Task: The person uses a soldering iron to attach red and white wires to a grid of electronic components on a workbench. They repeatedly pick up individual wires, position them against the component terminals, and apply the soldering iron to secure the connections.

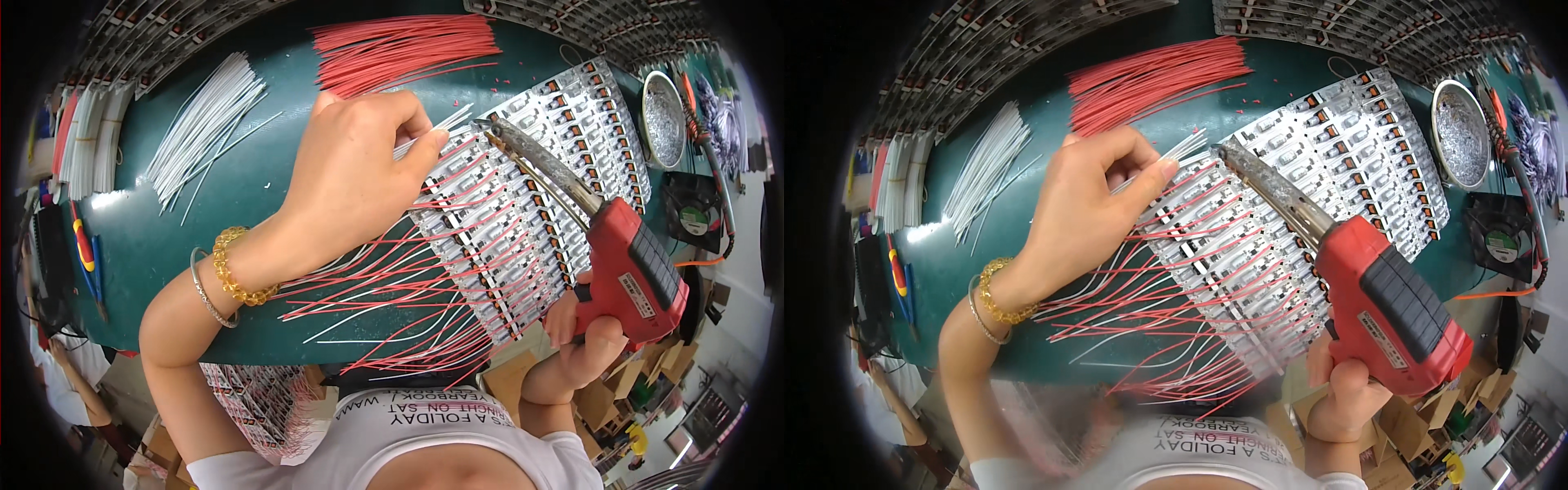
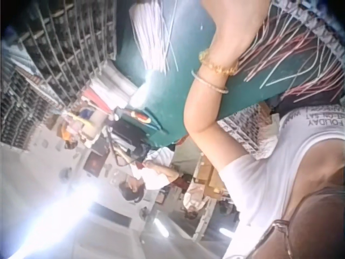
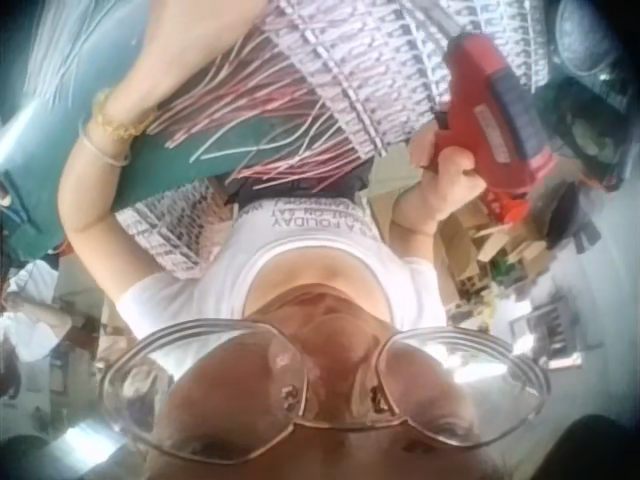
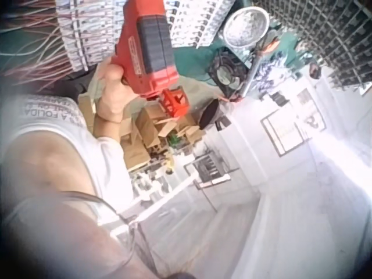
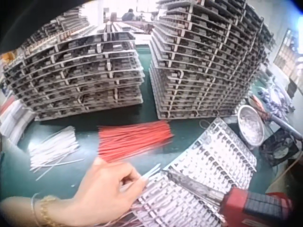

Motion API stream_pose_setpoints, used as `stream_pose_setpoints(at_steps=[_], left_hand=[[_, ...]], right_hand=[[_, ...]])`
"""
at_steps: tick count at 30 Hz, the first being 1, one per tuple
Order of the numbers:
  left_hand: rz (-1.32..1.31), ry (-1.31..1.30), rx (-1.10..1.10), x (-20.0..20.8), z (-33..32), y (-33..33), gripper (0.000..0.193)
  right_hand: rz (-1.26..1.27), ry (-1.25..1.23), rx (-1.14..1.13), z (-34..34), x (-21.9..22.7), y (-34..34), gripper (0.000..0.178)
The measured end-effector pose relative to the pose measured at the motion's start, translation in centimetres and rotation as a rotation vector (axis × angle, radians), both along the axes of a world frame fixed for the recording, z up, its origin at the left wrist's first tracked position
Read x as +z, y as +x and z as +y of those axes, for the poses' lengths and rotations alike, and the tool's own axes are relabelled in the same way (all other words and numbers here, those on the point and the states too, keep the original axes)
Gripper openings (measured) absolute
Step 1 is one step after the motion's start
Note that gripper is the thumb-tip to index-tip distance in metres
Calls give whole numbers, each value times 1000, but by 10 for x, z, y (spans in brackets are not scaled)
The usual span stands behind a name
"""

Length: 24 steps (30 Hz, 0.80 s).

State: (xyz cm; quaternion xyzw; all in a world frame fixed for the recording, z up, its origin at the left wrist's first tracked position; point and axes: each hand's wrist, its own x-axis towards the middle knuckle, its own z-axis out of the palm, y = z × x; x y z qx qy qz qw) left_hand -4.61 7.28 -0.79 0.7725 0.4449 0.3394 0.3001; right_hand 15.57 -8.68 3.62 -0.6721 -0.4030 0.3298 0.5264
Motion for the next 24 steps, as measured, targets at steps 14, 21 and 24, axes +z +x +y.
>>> stream_pose_setpoints(at_steps=[14,21,24], left_hand=[[22,-170,18,8,1,3,19],[-1,-225,21,10,2,2,17],[-294,-313,75,8,-3,3,13]], right_hand=[[24,84,67,-4,-5,7,82],[84,86,23,-8,-4,1,84],[74,82,28,-13,-6,5,84]])
